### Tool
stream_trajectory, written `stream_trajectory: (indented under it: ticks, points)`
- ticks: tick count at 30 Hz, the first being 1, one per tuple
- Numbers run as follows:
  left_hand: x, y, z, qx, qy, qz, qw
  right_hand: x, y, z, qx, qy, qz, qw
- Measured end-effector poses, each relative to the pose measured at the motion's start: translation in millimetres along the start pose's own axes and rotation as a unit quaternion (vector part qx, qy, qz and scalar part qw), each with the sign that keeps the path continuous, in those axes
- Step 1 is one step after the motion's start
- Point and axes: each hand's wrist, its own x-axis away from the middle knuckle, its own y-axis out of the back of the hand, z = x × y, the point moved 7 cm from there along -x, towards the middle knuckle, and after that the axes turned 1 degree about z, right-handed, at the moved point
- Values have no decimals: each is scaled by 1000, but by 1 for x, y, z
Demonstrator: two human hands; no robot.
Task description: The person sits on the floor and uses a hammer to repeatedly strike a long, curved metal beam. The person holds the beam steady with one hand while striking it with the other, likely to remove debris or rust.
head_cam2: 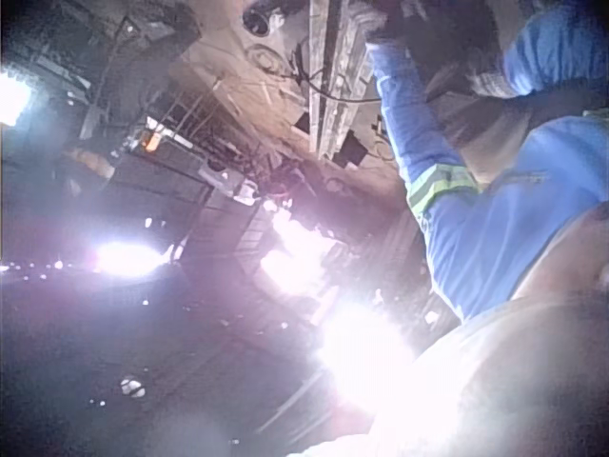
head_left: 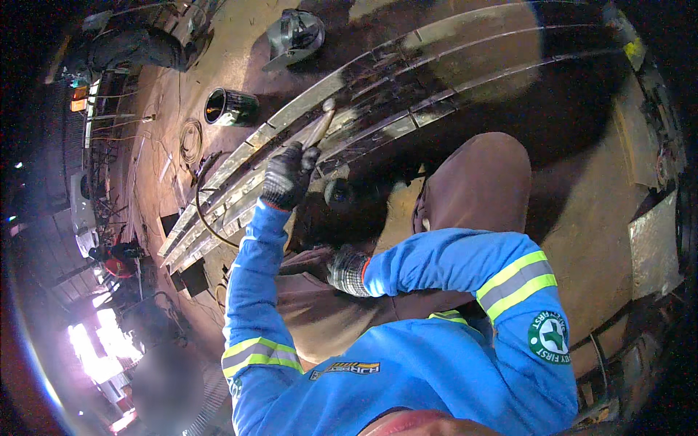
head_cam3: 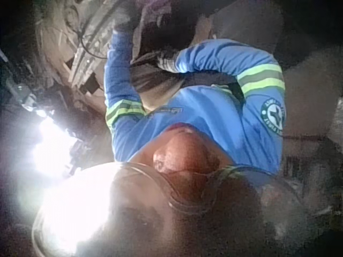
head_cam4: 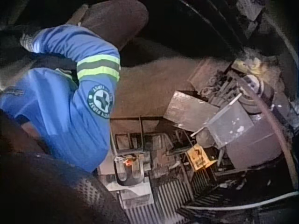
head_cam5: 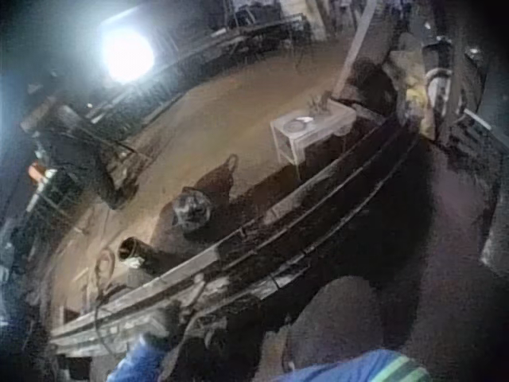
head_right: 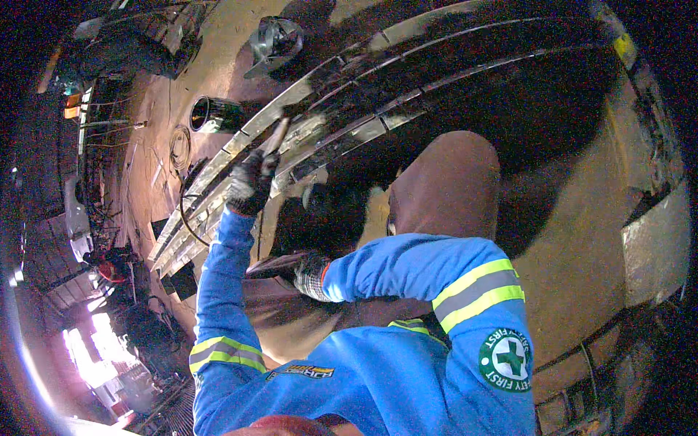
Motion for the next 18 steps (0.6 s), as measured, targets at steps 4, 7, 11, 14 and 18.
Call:
stream_trajectory:
  ticks: [4,7,11,14,18]
  points:
    - [17,2,9,89,-59,-131,986,-1,12,-1,38,23,3,999]
    - [14,-52,65,-239,10,140,961,-7,2,-1,-60,7,19,998]
    - [4,-9,26,11,4,-58,998,-17,-17,24,142,23,-8,990]
    - [0,6,1,199,2,-61,978,-6,0,13,222,52,-31,973]
    - [17,-73,116,-243,-27,121,962,-7,19,6,-56,65,4,996]
